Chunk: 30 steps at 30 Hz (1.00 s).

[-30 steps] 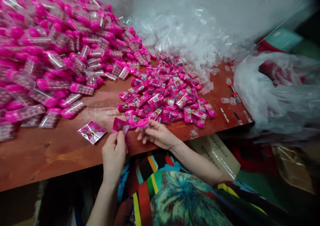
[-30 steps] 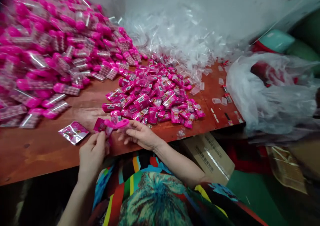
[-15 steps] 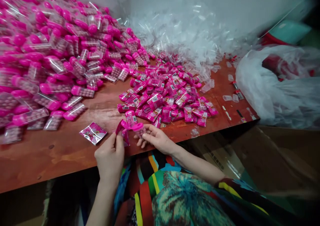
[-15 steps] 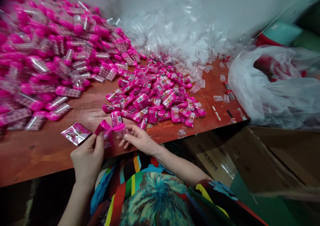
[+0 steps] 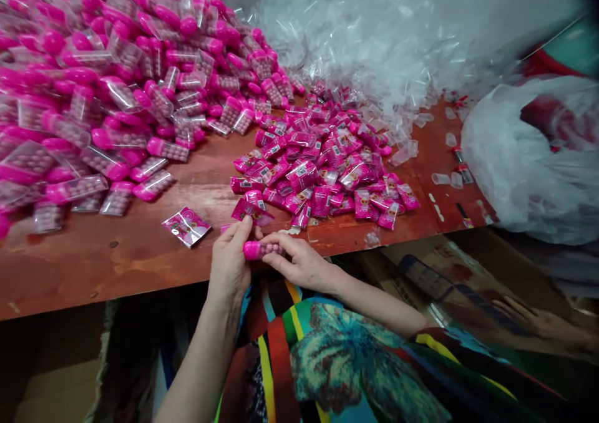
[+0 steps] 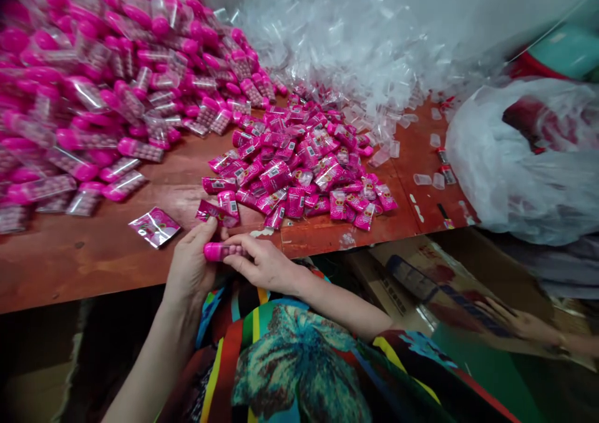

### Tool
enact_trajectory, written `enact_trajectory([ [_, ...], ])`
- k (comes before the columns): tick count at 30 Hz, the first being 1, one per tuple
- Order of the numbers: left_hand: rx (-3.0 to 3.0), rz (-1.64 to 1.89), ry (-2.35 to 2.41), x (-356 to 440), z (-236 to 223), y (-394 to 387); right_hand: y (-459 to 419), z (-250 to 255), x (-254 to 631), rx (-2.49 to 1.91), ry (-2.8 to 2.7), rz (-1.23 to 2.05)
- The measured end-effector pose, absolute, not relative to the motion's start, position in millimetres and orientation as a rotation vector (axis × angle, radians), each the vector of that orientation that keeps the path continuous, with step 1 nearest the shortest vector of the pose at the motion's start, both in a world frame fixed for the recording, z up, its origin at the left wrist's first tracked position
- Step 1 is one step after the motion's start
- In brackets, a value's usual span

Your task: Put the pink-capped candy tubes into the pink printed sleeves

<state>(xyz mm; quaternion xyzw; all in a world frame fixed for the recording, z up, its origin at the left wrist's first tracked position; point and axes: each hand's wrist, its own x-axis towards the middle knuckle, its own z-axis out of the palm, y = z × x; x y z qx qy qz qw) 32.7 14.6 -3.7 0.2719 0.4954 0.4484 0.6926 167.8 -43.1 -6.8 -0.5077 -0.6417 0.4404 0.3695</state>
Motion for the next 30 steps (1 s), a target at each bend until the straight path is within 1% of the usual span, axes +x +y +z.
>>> enact_trajectory([
  [5, 0.597, 0.885, 1.082, 32, 8, -2, -62, 3, 167, -1.253, -1.749, 1.045],
  [11, 0.660, 0.842, 1.171, 31, 23, -30, -85, 19, 169, -1.227, -1.814, 1.086],
  [16, 0.746, 0.833, 1.193, 31, 13, -35, -87, 13, 168, -1.289, -1.832, 1.097],
  [19, 0.860, 0.867, 1.283, 35, 1, -30, -80, 18, 181, -1.333, -1.909, 1.107],
  [21, 1.000, 0.944, 1.407, 37, -5, -24, -73, 28, 197, -1.458, -2.040, 1.040],
  [25, 1.270, 1.086, 1.529, 44, -2, -13, -58, 47, 220, -1.749, -2.488, 0.772],
  [27, 1.461, 1.151, 1.477, 53, 8, -8, -48, 45, 219, -1.819, -2.631, 0.741],
  [29, 1.663, 1.249, 1.289, 64, 24, -4, -41, 35, 209, -1.860, -2.464, 0.857],
  [30, 1.759, 1.235, 1.131, 70, 33, -3, -39, 28, 203, -1.881, -2.261, 0.921],
])
